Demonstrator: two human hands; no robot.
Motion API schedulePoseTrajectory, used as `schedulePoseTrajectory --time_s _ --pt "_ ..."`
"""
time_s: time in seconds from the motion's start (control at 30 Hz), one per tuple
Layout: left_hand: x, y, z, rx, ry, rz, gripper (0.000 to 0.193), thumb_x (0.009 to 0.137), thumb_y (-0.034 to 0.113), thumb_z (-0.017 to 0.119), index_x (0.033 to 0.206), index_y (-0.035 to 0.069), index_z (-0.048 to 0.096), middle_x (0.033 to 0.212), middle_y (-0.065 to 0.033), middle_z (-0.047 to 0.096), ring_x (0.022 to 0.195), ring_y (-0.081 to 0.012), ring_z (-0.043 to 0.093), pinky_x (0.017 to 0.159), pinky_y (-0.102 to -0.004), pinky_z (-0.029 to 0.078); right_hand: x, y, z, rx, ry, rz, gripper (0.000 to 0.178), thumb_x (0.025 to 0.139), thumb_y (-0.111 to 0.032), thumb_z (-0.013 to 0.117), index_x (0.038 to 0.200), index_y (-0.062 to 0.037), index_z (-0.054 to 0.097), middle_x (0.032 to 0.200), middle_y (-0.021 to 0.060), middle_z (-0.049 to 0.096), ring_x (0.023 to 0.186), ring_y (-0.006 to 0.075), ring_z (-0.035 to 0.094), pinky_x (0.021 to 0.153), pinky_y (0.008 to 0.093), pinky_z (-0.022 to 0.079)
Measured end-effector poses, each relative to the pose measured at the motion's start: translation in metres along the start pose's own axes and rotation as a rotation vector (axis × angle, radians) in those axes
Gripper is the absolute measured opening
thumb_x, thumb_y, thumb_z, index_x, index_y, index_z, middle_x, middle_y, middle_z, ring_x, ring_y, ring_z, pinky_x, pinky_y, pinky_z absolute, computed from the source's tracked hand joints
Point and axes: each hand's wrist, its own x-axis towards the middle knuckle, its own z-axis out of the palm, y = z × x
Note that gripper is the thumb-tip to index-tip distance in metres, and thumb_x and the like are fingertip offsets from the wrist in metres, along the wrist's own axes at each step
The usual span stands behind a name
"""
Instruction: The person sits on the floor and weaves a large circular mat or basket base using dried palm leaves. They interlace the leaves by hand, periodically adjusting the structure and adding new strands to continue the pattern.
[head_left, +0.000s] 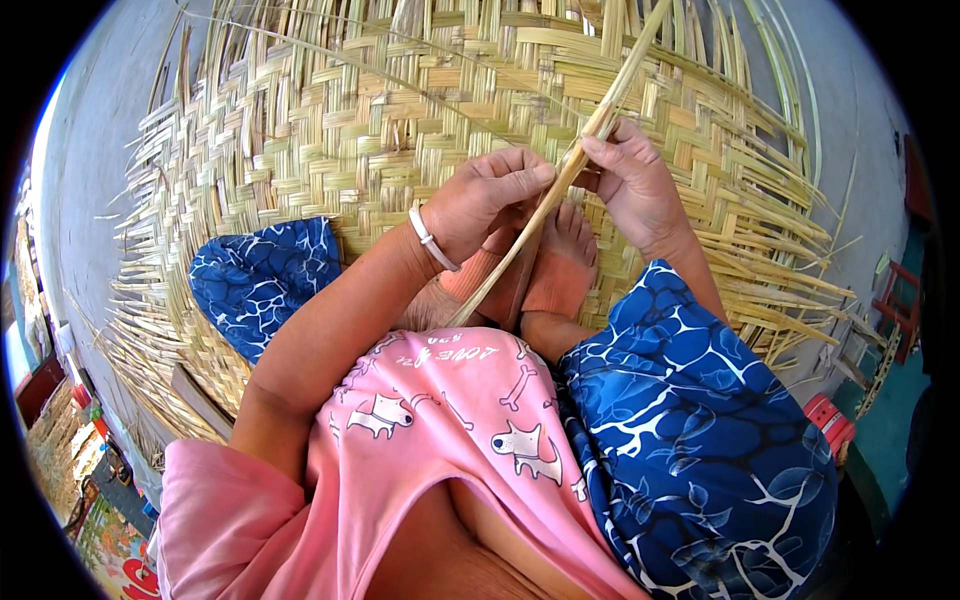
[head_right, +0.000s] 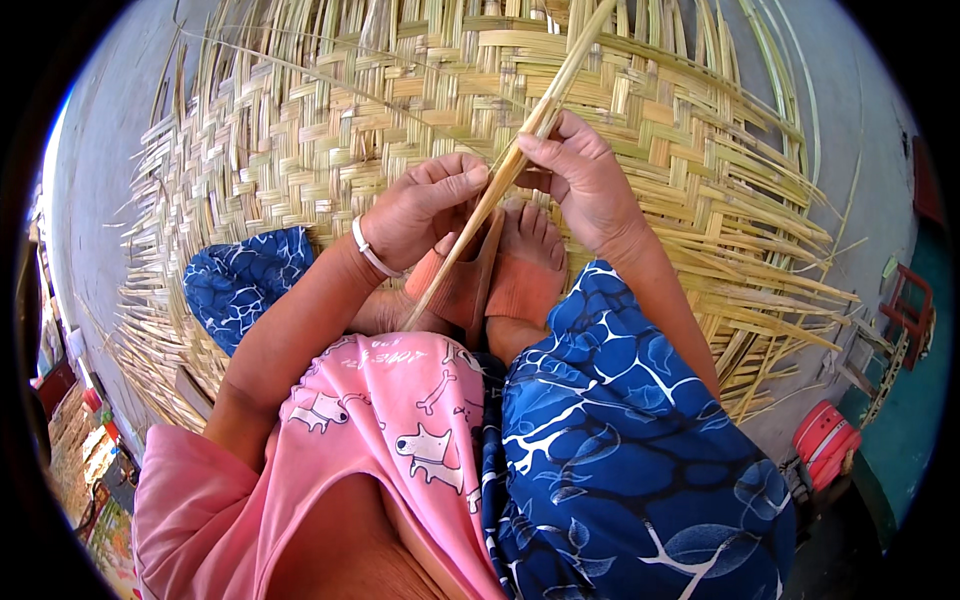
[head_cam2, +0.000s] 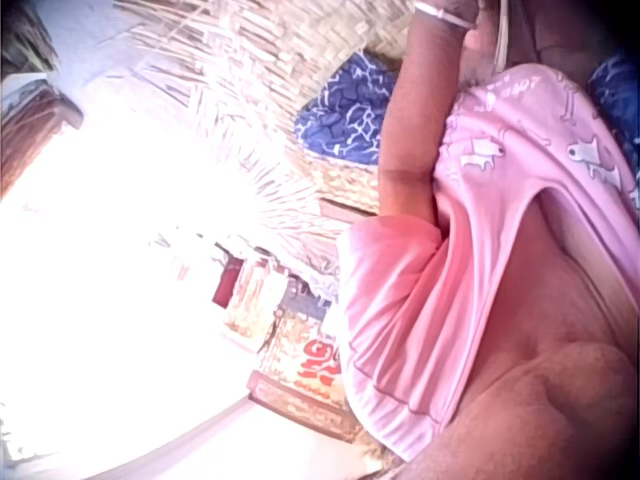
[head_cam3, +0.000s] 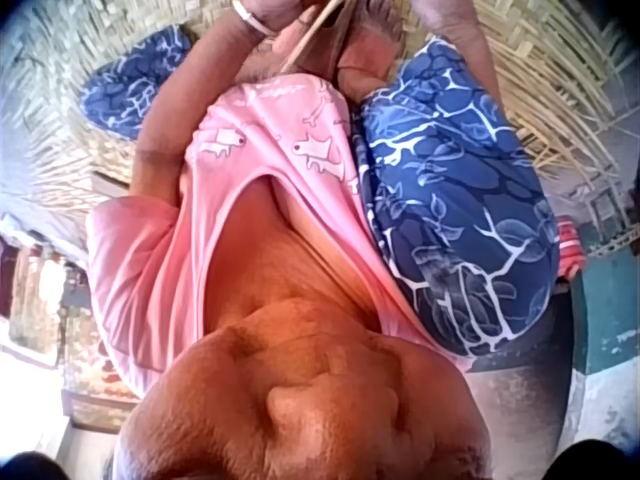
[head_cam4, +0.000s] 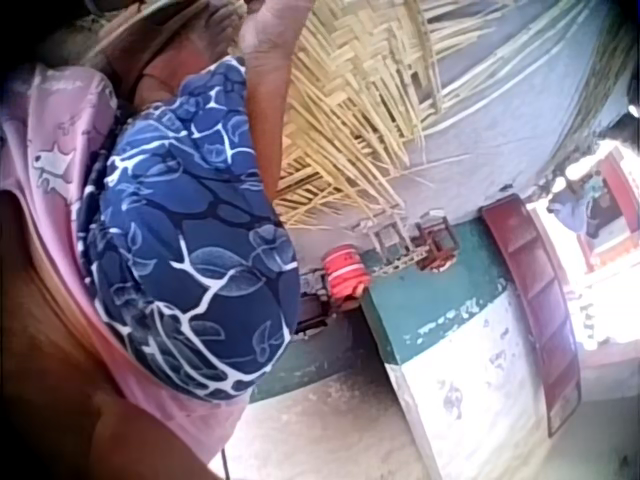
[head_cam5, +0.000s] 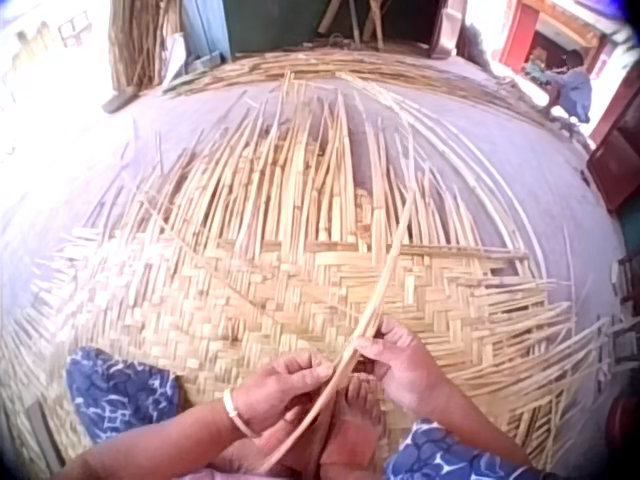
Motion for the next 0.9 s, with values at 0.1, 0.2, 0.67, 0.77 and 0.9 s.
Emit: schedulePoseTrajectory --time_s 0.1,0.2,0.67,0.77,0.9 --pt "-0.007 0.003 -0.008 0.016 -0.176 -0.064 0.016 0.094 0.024 0.055 0.089 0.008 0.058 0.074 0.0005 0.058 0.064 -0.0074 0.055 0.051 -0.0195 0.042 0.005 -0.004 -0.021 0.147 0.076 -0.058 0.010 0.090 -0.009 0.055 0.100 -0.0090 0.057 0.090 0.0053 0.064 0.083 0.0182 0.065 0.074 0.0346 0.056" --pt "-0.012 -0.004 -0.007 0.094 -0.130 -0.049 0.020 0.094 0.026 0.054 0.088 0.008 0.058 0.072 0.0010 0.057 0.064 -0.0066 0.053 0.056 -0.0196 0.042 0.002 -0.016 -0.040 0.144 0.110 -0.067 0.010 0.091 -0.010 0.054 0.100 -0.0094 0.057 0.090 0.0047 0.064 0.082 0.0180 0.065 0.072 0.0337 0.056" --pt "0.013 0.008 0.001 1.006 0.150 0.302 0.022 0.085 0.020 0.066 0.093 -0.001 0.067 0.067 -0.0022 0.060 0.062 -0.0063 0.052 0.057 -0.0254 0.047 -0.003 -0.008 -0.004 -0.161 0.108 0.023 0.015 0.087 -0.015 0.064 0.100 -0.0086 0.058 0.091 0.0018 0.063 0.081 0.0111 0.061 0.070 0.0267 0.053" --pt "0.010 0.005 0.008 1.075 0.185 0.315 0.022 0.085 0.020 0.066 0.092 -0.001 0.066 0.066 -0.0033 0.060 0.062 -0.0070 0.052 0.056 -0.0262 0.047 -0.008 -0.015 0.000 -0.199 0.113 0.124 0.017 0.086 -0.015 0.065 0.100 -0.0075 0.058 0.090 0.0021 0.063 0.080 0.0110 0.061 0.069 0.0252 0.053" --pt "0.012 -0.001 0.005 1.106 0.194 0.261 0.021 0.084 0.019 0.066 0.089 -0.001 0.065 0.066 -0.0036 0.061 0.061 -0.0068 0.054 0.054 -0.0258 0.046 -0.005 -0.008 -0.003 -0.342 0.138 0.163 0.019 0.087 -0.016 0.065 0.099 -0.0049 0.057 0.088 0.0026 0.061 0.078 0.0101 0.061 0.067 0.0247 0.053"
